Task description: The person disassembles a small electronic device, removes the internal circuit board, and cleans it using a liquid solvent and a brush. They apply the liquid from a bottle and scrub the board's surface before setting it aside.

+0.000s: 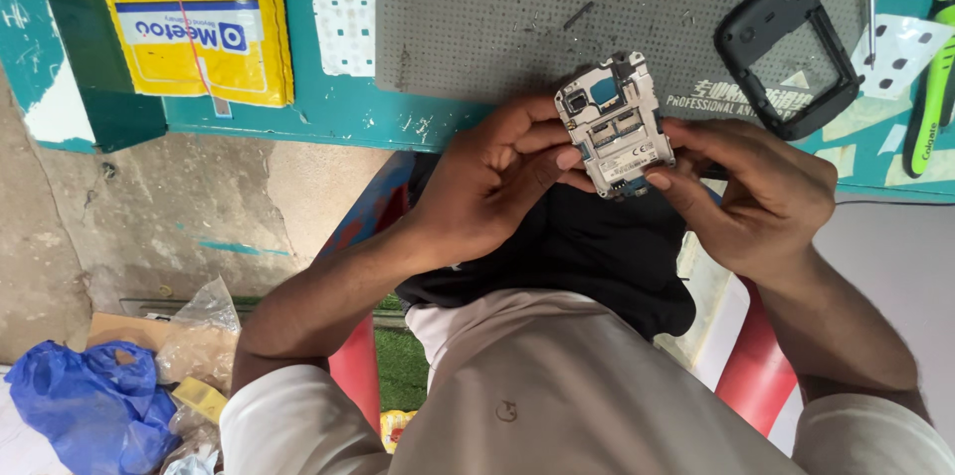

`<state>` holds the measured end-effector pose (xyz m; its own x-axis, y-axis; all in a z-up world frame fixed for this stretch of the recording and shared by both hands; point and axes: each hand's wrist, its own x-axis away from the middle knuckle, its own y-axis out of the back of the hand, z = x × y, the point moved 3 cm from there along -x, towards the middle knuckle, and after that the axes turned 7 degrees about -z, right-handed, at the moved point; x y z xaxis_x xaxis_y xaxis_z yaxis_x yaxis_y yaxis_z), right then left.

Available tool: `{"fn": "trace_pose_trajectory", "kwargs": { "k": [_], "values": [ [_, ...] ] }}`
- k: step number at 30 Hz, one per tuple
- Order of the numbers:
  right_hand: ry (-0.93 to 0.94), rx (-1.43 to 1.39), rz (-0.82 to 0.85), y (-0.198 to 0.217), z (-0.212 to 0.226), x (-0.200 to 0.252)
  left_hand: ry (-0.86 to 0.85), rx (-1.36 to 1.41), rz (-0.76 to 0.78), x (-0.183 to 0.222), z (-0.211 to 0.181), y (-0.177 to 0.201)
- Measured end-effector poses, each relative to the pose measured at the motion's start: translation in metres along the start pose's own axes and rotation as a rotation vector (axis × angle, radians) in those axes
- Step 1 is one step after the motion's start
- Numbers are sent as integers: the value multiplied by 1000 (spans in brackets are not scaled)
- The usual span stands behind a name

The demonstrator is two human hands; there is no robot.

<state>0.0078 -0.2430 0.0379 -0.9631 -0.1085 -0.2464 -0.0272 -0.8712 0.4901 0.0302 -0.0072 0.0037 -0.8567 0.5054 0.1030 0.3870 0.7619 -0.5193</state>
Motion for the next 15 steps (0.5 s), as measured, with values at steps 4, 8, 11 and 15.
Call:
{"fn": "trace_pose_trajectory", "kwargs": {
  "k": [4,8,11,15],
  "values": [
    [-27,-33,10,1,2,-2,13,3,-14,0,0,0],
    [-131,-124,-35,2,2,-3,38,-14,-30,0,0,0],
    [-218,-199,-33,6,-4,-1,84,-21,-50,0,0,-1],
    [-278,-305,-31,13,-14,5,159,-14,37,2,0,0]
  ]
}}
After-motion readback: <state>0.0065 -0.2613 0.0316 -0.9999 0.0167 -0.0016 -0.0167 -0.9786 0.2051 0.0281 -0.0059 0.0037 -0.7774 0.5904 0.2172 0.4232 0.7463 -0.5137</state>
